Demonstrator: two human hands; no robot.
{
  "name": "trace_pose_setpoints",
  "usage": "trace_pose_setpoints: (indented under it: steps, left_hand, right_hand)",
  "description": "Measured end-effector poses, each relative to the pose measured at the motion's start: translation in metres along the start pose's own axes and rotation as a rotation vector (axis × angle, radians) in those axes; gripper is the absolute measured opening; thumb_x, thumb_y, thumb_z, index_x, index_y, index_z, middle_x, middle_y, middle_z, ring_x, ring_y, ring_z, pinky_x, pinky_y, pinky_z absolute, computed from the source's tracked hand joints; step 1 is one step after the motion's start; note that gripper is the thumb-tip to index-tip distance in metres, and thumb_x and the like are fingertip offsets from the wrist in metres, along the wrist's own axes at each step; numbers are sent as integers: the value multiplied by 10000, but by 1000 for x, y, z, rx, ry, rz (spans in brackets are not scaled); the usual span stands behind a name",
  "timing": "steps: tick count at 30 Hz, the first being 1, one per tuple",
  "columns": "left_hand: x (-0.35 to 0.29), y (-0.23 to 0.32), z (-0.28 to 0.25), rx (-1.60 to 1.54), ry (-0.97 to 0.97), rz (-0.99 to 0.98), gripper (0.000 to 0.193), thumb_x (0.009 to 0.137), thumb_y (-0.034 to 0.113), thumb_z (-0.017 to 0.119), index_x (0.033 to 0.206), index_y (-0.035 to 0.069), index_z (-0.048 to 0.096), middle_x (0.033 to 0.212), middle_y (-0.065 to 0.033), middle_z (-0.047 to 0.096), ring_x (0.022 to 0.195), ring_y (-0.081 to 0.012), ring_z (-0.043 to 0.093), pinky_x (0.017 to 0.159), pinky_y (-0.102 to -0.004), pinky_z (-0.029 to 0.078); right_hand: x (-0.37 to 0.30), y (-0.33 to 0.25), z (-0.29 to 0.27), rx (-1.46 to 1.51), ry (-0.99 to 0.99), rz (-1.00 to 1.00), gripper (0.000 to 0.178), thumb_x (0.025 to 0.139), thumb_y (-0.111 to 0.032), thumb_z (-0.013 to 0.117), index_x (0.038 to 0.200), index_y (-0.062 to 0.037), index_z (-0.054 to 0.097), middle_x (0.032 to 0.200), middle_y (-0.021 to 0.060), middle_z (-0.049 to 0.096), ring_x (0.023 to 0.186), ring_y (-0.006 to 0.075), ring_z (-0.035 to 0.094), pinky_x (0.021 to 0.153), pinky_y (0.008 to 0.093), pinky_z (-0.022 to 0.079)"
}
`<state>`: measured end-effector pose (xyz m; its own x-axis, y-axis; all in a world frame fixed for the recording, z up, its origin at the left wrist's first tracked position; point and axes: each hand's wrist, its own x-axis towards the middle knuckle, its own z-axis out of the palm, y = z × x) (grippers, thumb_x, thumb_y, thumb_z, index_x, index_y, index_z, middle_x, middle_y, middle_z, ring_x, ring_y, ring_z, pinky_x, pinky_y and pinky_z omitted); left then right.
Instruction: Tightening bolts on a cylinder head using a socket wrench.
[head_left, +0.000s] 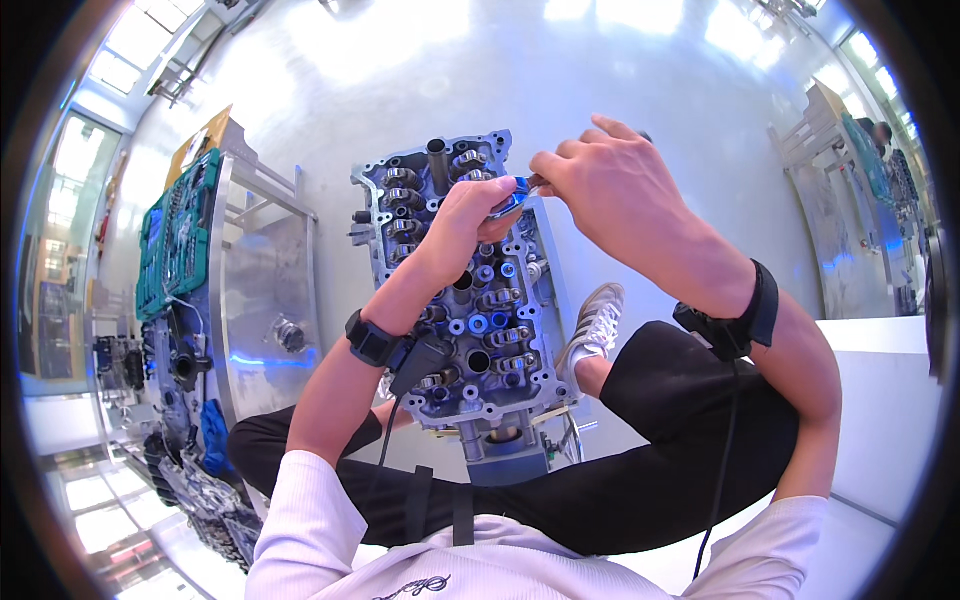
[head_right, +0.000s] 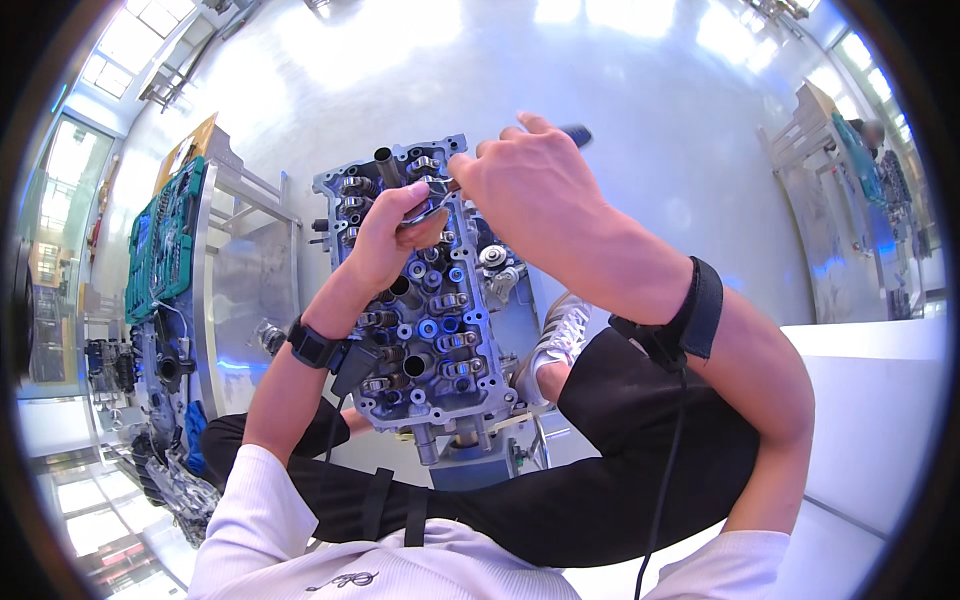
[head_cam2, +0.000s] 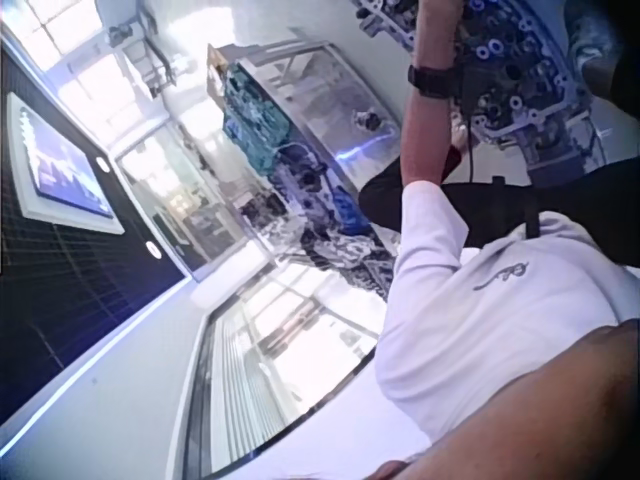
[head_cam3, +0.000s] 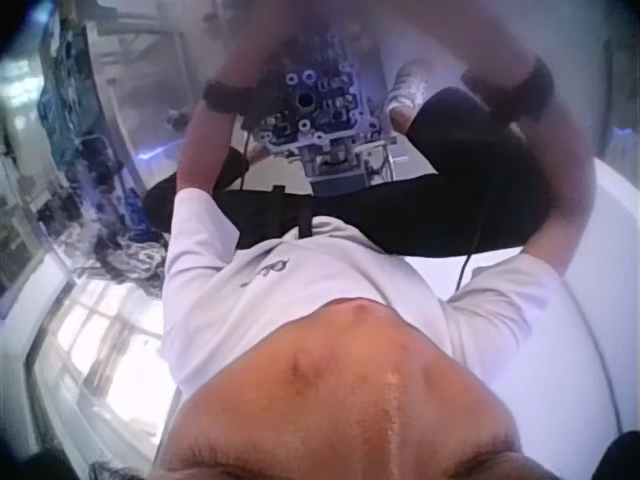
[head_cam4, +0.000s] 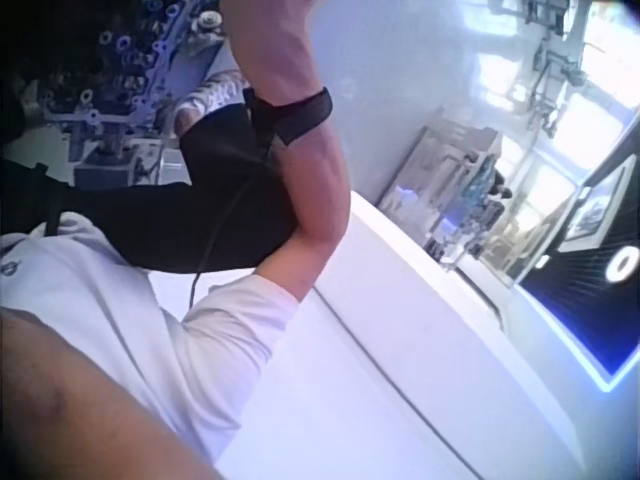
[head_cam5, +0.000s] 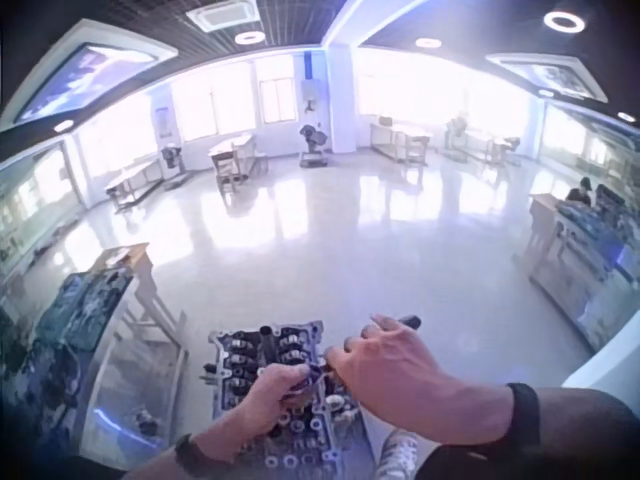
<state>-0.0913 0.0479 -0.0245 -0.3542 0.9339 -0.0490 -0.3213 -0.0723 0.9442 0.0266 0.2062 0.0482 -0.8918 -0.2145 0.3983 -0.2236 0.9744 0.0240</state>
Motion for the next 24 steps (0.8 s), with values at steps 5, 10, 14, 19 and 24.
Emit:
trace_pose_setpoints:
  steps: [5,10,14,19,24]
  left_hand:
    - [2,9,31,84,552,87,459,970,395,392,657,91,532,568,22,494,529,-80,454,521,-237,348]
    - [-7,0,24,-209,498,53,420,967,387,360,699,107,522,567,21,464,478,-84,381,488,-246,288]
    - [-2,10,4,-125,34,-44,525,975,405,322,556,103,419,481,8,351,454,-128,317,503,-280,270]
    - [-13,0,19,27,370,150,446,986,437,376,724,103,511,612,19,470,577,-75,404,553,-239,297]
    - [-14,-6,11,156,456,154,391,961,413,432,836,63,556,639,8,498,597,-94,466,599,-262,378]
  right_hand:
    - [6,-31,-32,130,-419,214,108,697,-107,646,780,-37,641,636,130,646,612,305,656,603,391,501]
    - [3,-22,-23,146,-389,170,127,820,-182,642,813,-57,617,665,120,639,663,303,634,715,398,491]
    - [-5,4,-1,84,-49,42,133,821,-203,652,854,-74,644,683,125,647,663,285,639,722,393,493]
    - [7,-21,-27,258,-450,308,200,824,-218,665,916,-41,644,719,136,657,666,307,641,654,424,472]
    - [3,-26,-25,589,-461,282,204,852,-221,636,932,-34,638,707,141,650,654,347,623,633,444,457]
